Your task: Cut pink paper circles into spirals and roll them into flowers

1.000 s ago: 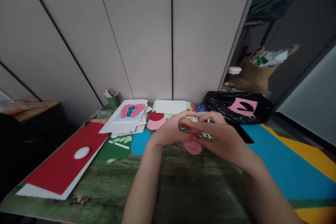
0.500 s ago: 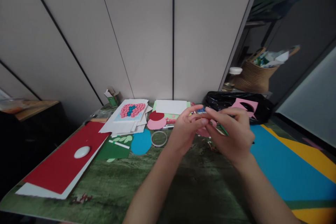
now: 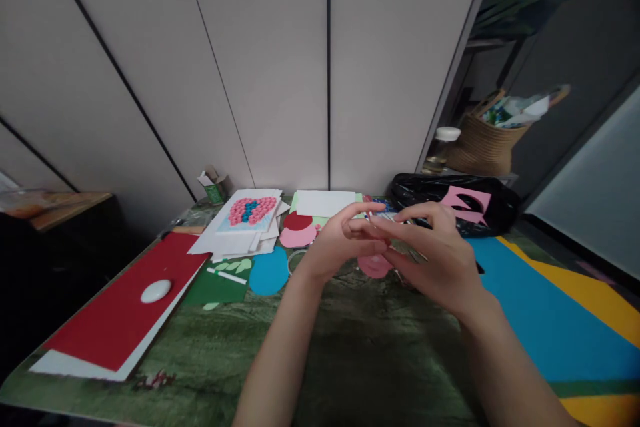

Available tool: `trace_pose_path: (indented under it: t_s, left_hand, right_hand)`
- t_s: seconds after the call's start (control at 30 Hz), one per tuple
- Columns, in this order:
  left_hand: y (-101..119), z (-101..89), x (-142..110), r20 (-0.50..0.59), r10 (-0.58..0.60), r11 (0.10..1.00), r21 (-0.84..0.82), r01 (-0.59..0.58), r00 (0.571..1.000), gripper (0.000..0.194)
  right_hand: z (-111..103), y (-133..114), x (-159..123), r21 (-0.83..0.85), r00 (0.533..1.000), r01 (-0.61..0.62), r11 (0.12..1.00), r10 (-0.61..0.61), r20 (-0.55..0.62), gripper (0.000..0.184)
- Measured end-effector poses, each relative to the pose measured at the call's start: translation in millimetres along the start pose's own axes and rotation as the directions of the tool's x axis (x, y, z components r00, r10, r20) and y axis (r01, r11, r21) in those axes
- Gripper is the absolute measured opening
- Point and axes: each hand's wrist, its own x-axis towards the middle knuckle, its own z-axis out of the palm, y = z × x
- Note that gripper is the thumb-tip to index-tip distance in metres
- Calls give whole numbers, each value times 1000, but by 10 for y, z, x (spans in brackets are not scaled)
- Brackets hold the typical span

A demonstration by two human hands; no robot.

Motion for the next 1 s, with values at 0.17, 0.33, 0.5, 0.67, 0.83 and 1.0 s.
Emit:
trace_pose_path:
  t_s: [0.17, 0.33, 0.5, 0.67, 0.83, 1.0]
  left_hand:
    - [67, -68, -46, 127, -52, 984, 176, 29, 991, 56]
    - [114, -86, -60, 170, -124, 921, 388, 49, 978, 61]
    - [101, -87, -49, 182, -120, 933, 358, 47, 976, 60]
    - [-26, 24, 3, 0, -2, 997, 75, 2, 1000, 50]
    - [-186, 222, 68, -174, 47, 978, -194, -81, 984, 45]
    - [-191, 215, 82, -217, 42, 974, -209, -88, 975, 48]
  right_hand:
    - [-48, 1, -26, 195, 975, -52, 980, 8, 221, 42]
    - [-100, 8, -16, 329, 896, -190, 925, 27, 443, 42]
    - [-127, 6, 18, 324, 884, -204, 924, 31, 466, 42]
    - [-9, 38, -16, 153, 991, -113, 982, 101, 82, 47]
    - [159, 47, -34, -54, 966, -78, 996, 62, -252, 55]
    - [181, 37, -24, -15, 968, -58, 998, 53, -247, 54]
